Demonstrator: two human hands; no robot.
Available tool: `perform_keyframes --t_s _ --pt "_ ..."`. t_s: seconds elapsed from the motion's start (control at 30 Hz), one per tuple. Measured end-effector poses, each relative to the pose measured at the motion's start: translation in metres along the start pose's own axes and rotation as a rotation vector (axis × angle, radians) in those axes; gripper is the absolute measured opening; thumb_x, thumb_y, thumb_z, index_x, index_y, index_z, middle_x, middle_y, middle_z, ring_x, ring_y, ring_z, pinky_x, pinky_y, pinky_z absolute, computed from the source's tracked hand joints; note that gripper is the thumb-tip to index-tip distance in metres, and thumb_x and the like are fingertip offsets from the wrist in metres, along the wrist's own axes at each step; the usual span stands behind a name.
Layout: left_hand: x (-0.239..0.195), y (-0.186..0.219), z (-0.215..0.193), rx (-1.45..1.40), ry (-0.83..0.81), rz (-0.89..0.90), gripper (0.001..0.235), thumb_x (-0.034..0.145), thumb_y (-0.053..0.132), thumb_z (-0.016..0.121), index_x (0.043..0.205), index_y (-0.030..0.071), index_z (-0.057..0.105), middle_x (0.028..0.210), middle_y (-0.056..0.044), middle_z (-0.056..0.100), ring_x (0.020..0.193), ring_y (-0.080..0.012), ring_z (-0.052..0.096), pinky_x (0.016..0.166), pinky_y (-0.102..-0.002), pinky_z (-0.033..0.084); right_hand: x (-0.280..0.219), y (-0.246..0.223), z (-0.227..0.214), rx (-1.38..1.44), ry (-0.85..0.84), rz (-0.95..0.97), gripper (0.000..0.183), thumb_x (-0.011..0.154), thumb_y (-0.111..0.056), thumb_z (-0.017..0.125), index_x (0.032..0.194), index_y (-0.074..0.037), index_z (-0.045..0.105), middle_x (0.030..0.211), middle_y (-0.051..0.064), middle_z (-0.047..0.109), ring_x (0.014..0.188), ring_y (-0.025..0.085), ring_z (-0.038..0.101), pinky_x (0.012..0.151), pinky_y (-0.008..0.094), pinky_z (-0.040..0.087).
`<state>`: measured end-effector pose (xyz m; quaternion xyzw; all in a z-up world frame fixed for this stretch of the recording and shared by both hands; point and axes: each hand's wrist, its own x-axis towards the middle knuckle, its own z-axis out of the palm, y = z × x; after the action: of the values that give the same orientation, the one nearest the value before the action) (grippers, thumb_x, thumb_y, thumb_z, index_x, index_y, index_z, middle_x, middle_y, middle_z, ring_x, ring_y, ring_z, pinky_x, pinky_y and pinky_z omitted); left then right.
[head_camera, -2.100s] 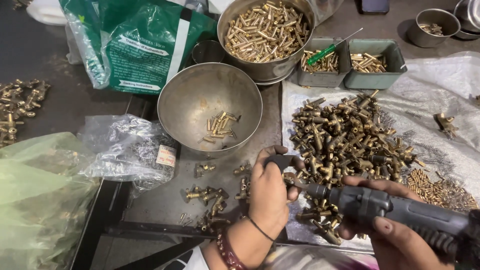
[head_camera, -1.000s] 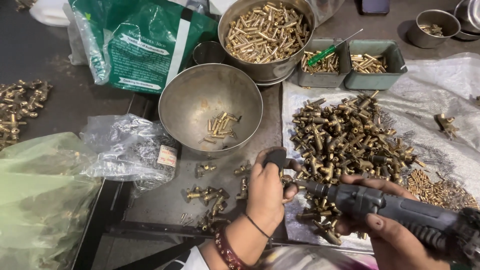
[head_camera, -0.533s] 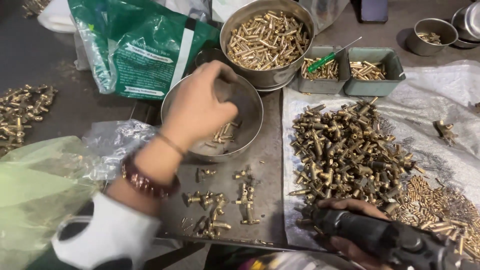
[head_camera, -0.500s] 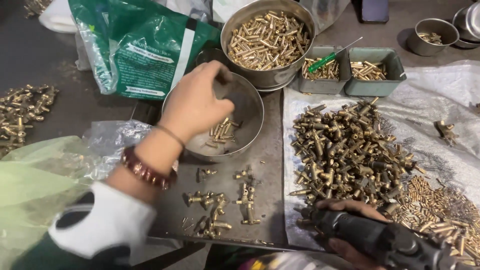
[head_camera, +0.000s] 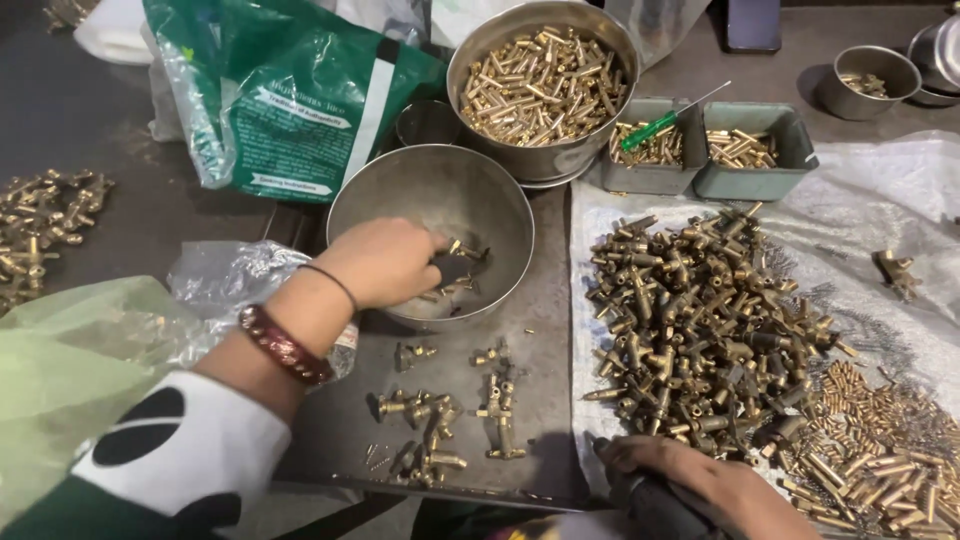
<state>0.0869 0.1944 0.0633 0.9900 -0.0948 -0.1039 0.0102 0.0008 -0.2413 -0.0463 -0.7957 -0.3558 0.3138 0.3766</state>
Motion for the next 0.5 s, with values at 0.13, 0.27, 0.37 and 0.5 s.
perform_keyframes --t_s 0.13,0.27,0.37,0.5 --pt "-0.009 -0.010 0.007 -0.030 0.085 -0.071 0.026 0.084 0.027 0.066 0.106 0.016 0.075 0.098 -0.018 0.073 0.095 -0.0388 0.069 0.086 -0.052 0.055 0.002 -0.030 0.000 0.075 0.021 0.158 0.054 0.095 -0.036 0.061 0.144 -0.012 0.054 0.147 0.006 0.060 0.134 0.023 0.059 0.116 0.037 0.045" --pt "-0.030 0.028 -0.005 -0.339 0.408 0.080 0.027 0.082 0.022 0.064 0.105 0.012 0.075 0.097 -0.018 0.074 0.095 -0.0392 0.069 0.084 -0.051 0.056 -0.002 0.010 0.003 -0.004 0.008 0.044 0.057 0.097 -0.035 0.061 0.148 -0.009 0.056 0.151 0.008 0.056 0.137 0.025 0.054 0.115 0.037 0.041" --pt "-0.055 0.074 -0.001 -0.573 0.320 0.251 0.032 0.076 0.019 0.064 0.105 0.011 0.074 0.095 -0.016 0.074 0.088 -0.0365 0.071 0.079 -0.048 0.056 0.001 0.028 0.004 0.063 -0.004 -0.082 0.055 0.097 -0.029 0.057 0.146 -0.005 0.055 0.150 0.013 0.055 0.141 0.028 0.050 0.118 0.039 0.037" --pt "-0.064 0.108 0.042 -0.436 0.128 0.278 0.021 0.081 0.021 0.066 0.097 0.008 0.071 0.093 -0.015 0.071 0.094 -0.0360 0.068 0.084 -0.049 0.054 -0.014 0.013 -0.014 0.248 0.127 -0.305 0.043 0.097 -0.021 0.065 0.136 -0.004 0.059 0.146 0.022 0.058 0.138 0.037 0.057 0.118 0.047 0.045"
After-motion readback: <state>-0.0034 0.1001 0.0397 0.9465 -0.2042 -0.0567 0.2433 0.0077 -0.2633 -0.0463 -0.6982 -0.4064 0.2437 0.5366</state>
